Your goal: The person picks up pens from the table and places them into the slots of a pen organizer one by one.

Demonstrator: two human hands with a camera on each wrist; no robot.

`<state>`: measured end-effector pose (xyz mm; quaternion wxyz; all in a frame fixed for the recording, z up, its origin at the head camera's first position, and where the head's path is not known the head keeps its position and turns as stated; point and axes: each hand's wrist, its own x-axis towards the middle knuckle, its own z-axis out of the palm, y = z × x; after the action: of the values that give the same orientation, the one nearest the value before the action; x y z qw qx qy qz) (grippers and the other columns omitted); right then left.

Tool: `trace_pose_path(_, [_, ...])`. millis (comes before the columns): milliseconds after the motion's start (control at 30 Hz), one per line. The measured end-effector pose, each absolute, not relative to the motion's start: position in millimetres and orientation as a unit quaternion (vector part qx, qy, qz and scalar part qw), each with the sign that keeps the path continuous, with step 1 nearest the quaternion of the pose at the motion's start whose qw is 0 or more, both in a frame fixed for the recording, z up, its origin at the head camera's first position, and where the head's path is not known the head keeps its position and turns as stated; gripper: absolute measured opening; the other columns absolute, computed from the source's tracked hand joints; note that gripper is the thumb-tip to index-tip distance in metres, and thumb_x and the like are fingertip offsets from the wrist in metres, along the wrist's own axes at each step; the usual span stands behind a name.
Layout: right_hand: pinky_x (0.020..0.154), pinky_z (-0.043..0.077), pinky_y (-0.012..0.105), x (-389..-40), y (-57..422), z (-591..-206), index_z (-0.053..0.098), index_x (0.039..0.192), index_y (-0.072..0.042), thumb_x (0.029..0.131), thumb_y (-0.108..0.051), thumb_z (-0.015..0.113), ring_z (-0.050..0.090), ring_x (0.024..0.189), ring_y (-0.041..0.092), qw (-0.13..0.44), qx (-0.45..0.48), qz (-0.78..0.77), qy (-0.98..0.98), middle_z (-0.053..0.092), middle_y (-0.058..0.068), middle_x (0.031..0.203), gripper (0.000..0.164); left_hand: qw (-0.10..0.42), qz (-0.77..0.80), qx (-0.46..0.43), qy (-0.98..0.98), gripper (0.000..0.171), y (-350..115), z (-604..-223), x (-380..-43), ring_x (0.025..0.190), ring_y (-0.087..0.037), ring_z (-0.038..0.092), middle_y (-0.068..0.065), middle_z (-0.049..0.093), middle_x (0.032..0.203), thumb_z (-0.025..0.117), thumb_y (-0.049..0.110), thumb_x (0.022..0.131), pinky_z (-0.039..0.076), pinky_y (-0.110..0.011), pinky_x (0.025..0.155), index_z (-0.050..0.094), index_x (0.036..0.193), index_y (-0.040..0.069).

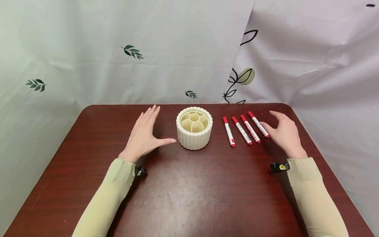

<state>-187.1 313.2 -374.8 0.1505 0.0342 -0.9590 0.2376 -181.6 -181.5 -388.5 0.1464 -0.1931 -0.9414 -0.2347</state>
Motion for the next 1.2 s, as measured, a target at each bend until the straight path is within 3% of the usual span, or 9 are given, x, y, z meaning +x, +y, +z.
trace_pose_path(233, [0.097,0.041,0.062,-189,325,-386,0.061,0.133,0.008,0.092,-0.033,0.075,0.053,0.119,0.05,0.131,0.016,0.26,-0.957,0.061,0.031,0.129,0.059,0.112,-0.38,-0.188,-0.899,0.119,-158,-383,-180,0.15,-0.014,0.02,0.005,0.025,0.166,0.085,0.067,0.069,0.025,-0.049,0.119,0.024,0.163,0.027])
trace_pose_path(367, [0.092,0.044,0.059,-190,329,-392,0.063,0.13,0.008,0.092,-0.033,0.076,0.058,0.111,0.047,0.115,0.002,0.269,-0.956,0.065,0.03,0.123,0.057,0.103,-0.425,-0.189,-0.879,0.116,-142,-383,-183,0.147,-0.007,0.025,0.011,0.029,0.163,0.09,0.061,0.068,0.03,-0.045,0.117,0.027,0.162,0.033])
trace_pose_path(567, [0.079,0.049,0.048,-191,330,-403,0.068,0.122,0.007,0.091,-0.034,0.078,0.067,0.094,0.039,0.092,-0.009,0.276,-0.957,0.071,0.027,0.105,0.053,0.092,-0.45,-0.191,-0.867,0.119,-120,-386,-190,0.145,-0.006,0.027,0.013,0.032,0.16,0.093,0.059,0.064,0.031,-0.04,0.116,0.032,0.161,0.026])
trace_pose_path(767, [0.069,0.045,0.04,-193,329,-412,0.072,0.111,0.006,0.088,-0.03,0.082,0.065,0.08,0.033,0.091,-0.008,0.27,-0.958,0.072,0.02,0.088,0.044,0.076,-0.468,-0.177,-0.862,0.122,-107,-392,-196,0.142,-0.009,0.034,0.01,0.036,0.158,0.094,0.059,0.06,0.034,-0.035,0.113,0.034,0.16,0.022])
trace_pose_path(1200, [0.066,0.042,0.041,-197,330,-416,0.074,0.104,0.007,0.093,-0.022,0.073,0.061,0.077,0.034,0.092,-0.015,0.258,-0.962,0.072,0.018,0.08,0.03,0.073,-0.476,-0.174,-0.859,0.118,-106,-393,-198,0.133,-0.012,0.045,0.007,0.048,0.15,0.095,0.057,0.06,0.041,-0.035,0.108,0.041,0.157,0.019])
